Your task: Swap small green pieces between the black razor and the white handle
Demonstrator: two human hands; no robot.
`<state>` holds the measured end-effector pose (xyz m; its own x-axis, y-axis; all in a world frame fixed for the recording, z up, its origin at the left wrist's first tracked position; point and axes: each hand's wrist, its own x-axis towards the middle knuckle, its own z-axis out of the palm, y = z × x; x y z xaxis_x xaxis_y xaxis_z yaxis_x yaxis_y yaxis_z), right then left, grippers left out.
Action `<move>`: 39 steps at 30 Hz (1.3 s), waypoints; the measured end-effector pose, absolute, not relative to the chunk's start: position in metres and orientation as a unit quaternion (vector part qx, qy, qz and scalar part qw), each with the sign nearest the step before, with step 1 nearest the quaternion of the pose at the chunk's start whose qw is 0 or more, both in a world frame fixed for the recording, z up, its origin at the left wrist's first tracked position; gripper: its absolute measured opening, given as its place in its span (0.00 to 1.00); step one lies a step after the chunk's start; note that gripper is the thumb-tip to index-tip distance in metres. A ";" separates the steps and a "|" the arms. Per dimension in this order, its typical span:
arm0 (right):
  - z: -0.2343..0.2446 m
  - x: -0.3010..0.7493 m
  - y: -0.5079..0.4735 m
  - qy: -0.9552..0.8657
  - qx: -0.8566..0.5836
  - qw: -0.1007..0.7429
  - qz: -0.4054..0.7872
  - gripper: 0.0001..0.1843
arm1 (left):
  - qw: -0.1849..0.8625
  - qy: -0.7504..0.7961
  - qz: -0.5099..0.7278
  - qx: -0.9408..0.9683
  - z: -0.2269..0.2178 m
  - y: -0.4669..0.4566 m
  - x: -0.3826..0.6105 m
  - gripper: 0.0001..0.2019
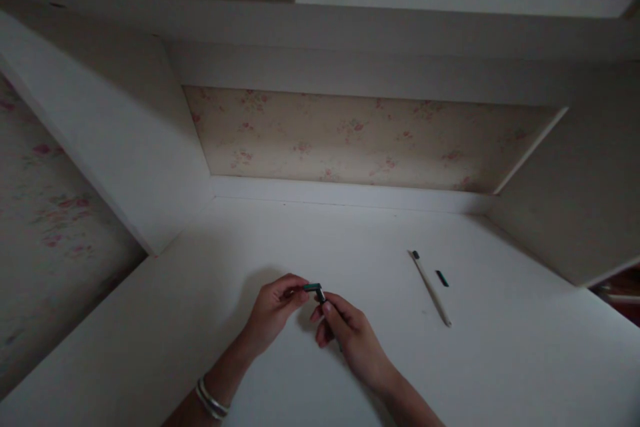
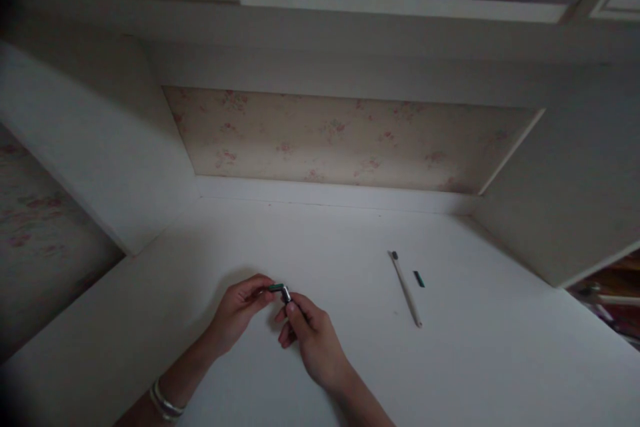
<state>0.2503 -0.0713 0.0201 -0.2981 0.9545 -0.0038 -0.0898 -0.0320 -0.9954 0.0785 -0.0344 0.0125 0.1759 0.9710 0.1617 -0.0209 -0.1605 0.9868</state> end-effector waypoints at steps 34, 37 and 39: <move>0.001 0.401 -0.019 -0.502 -0.844 0.190 0.011 0.18 | 0.529 0.451 0.377 0.612 -0.010 -0.034 0.089 0.19; -0.001 0.403 -0.019 -0.486 -0.857 0.168 0.009 0.19 | 0.524 0.456 0.367 0.619 -0.009 -0.034 0.089 0.18; -0.002 0.403 -0.019 -0.478 -0.864 0.158 0.009 0.19 | 0.518 0.460 0.359 0.625 -0.008 -0.034 0.090 0.18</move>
<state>0.4034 -0.0187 -0.0019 0.5426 0.8289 0.1359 0.8232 -0.4925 -0.2824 0.0895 -0.0337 -0.0078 0.3201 0.9470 -0.0280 0.2031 -0.0397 0.9783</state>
